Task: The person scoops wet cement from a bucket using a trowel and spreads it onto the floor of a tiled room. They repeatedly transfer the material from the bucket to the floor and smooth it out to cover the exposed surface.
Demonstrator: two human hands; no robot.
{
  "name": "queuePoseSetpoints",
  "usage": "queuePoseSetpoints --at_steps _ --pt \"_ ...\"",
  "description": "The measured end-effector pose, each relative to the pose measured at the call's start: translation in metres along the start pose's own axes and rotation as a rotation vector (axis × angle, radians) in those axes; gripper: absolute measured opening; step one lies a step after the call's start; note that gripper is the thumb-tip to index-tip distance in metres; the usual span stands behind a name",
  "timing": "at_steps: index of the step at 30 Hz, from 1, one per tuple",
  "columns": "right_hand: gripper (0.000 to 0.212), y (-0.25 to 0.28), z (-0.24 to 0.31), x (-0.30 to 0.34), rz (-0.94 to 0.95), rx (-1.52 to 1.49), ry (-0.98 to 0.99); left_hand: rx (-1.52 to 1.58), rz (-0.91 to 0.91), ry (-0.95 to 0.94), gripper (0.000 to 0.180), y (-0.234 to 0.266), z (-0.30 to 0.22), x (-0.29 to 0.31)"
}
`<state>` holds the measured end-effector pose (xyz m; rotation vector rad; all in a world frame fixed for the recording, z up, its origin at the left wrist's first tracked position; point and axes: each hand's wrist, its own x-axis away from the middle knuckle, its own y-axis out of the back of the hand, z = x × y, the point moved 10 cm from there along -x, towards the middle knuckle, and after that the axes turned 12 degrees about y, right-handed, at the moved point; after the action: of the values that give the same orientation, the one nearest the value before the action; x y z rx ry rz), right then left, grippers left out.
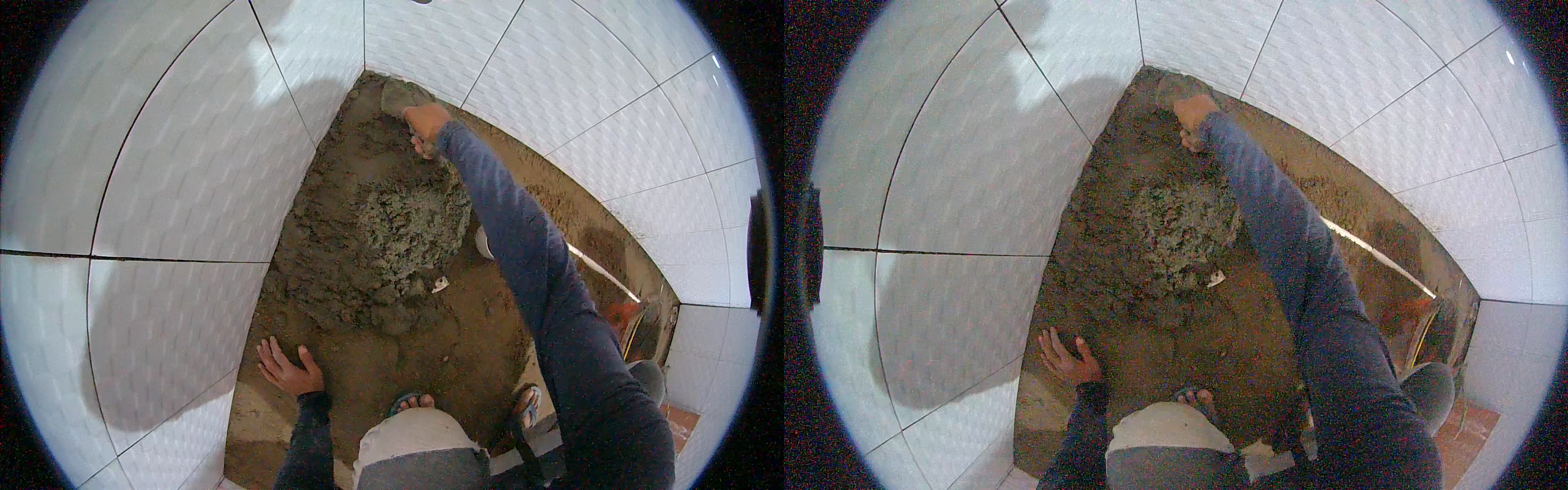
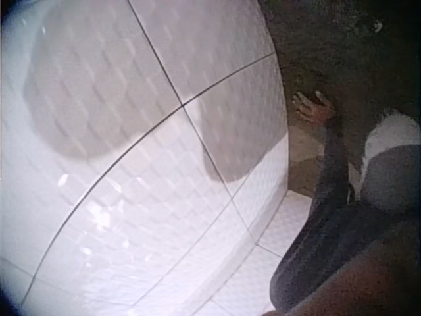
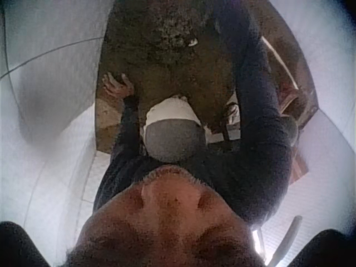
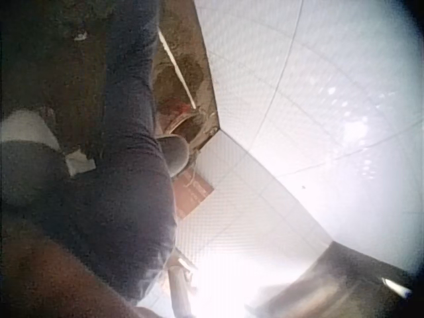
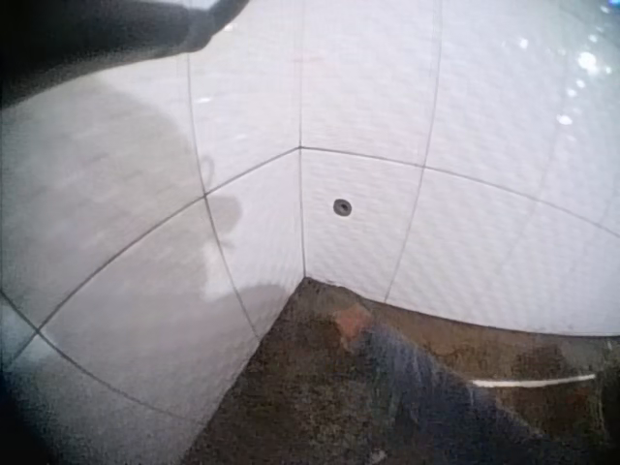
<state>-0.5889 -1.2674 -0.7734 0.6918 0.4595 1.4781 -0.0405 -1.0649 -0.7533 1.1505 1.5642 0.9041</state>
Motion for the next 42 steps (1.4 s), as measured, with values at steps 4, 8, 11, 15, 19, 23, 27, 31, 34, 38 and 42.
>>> queuePoseSetpoints --at_steps 4,8,11,15,19,23,27,31,34,38,42 --pt "0.033 0.033 -0.047 -0.007 -0.155 0.151 -0.056 0.103 0.027 -0.054 0.060 -0.014 -0.039 0.008" --pt "0.030 -0.010 0.086 -0.031 0.162 0.917 0.309 -0.059 -0.003 0.007 0.059 0.007 -0.002 0.000" --pt "0.034 -0.010 0.091 -0.040 0.144 0.740 0.081 -0.064 -0.041 0.005 0.059 0.021 0.002 0.000" --pt "0.037 0.081 -0.044 -0.039 0.021 0.875 0.059 0.067 0.054 -0.043 0.058 -0.006 -0.041 0.012" --pt "0.038 0.051 -0.034 0.008 0.239 0.633 0.072 -0.022 0.015 -0.001 0.057 0.012 -0.009 0.003" --pt "0.047 0.094 -0.024 0.113 0.202 0.537 -0.044 -0.005 0.003 -0.069 0.057 0.011 -0.014 0.003" --pt "0.049 0.207 0.024 0.278 -0.159 0.604 -0.293 -0.019 -0.022 -0.091 0.057 0.005 -0.029 0.009" --pt "0.045 0.264 0.121 0.406 -0.434 0.605 -0.123 0.009 0.023 -0.183 0.052 0.011 -0.025 -0.005" --pt "0.041 0.276 0.137 0.536 -0.605 0.599 -0.345 0.064 0.100 -0.300 0.049 0.017 -0.037 -0.022" --pt "0.034 0.267 0.149 0.736 -0.963 0.542 -0.447 0.275 0.392 -0.530 0.045 0.042 -0.110 -0.026" --pt "0.039 0.230 0.162 0.951 -1.165 0.666 -0.891 0.542 0.853 -0.609 0.037 0.067 -0.237 -0.006"
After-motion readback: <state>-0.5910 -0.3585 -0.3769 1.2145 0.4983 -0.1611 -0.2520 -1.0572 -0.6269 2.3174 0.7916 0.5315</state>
